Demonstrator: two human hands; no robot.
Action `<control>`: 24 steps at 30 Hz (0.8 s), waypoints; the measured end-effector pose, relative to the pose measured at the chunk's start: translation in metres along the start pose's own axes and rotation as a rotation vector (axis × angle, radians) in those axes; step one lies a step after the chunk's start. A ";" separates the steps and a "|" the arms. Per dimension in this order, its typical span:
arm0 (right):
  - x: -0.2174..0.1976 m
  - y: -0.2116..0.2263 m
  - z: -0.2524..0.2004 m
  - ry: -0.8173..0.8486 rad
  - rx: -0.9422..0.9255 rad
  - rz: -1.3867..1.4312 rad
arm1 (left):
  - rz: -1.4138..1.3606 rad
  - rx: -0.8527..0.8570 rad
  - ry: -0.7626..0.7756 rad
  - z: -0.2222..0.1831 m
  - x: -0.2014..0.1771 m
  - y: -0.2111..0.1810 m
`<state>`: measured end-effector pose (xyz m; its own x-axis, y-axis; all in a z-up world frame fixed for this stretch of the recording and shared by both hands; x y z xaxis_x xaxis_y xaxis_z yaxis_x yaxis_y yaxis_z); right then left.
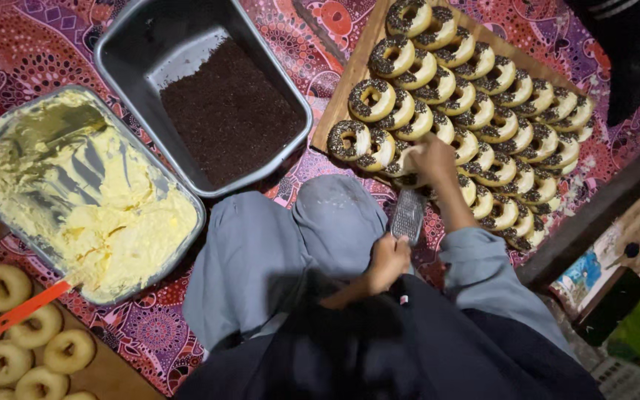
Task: The person dips donuts into a yellow cream and then into a dark crumb topping, placing them on a wooden board. They then use a grater to sprinkle white shavings over the finished donuts.
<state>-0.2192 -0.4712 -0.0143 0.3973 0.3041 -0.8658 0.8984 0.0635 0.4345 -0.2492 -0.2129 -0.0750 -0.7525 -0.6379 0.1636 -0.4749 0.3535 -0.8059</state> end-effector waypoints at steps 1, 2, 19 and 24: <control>-0.007 -0.011 -0.003 0.033 0.058 0.020 | -0.038 -0.047 0.037 -0.010 0.003 0.007; -0.015 -0.023 -0.007 0.066 0.116 0.041 | -0.076 -0.095 0.074 -0.016 0.009 0.015; -0.012 -0.038 -0.019 -0.316 -0.365 -0.199 | -0.318 -0.186 0.141 0.063 0.075 0.054; -0.018 -0.069 -0.004 -0.051 0.018 -0.030 | 0.039 -0.056 0.077 -0.014 0.042 0.046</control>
<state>-0.2890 -0.4776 -0.0281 0.3783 0.2535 -0.8903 0.9133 0.0548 0.4036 -0.3085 -0.2143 -0.0971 -0.8028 -0.5693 0.1771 -0.4674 0.4165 -0.7798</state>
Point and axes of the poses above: each hand's wrist, its own z-axis towards the middle knuckle, its own x-axis out of the palm, y = z × x, the point moved 10 cm from there along z, towards the middle knuckle, and after that the axes turned 10 degrees about -y, right-handed, at the moved point
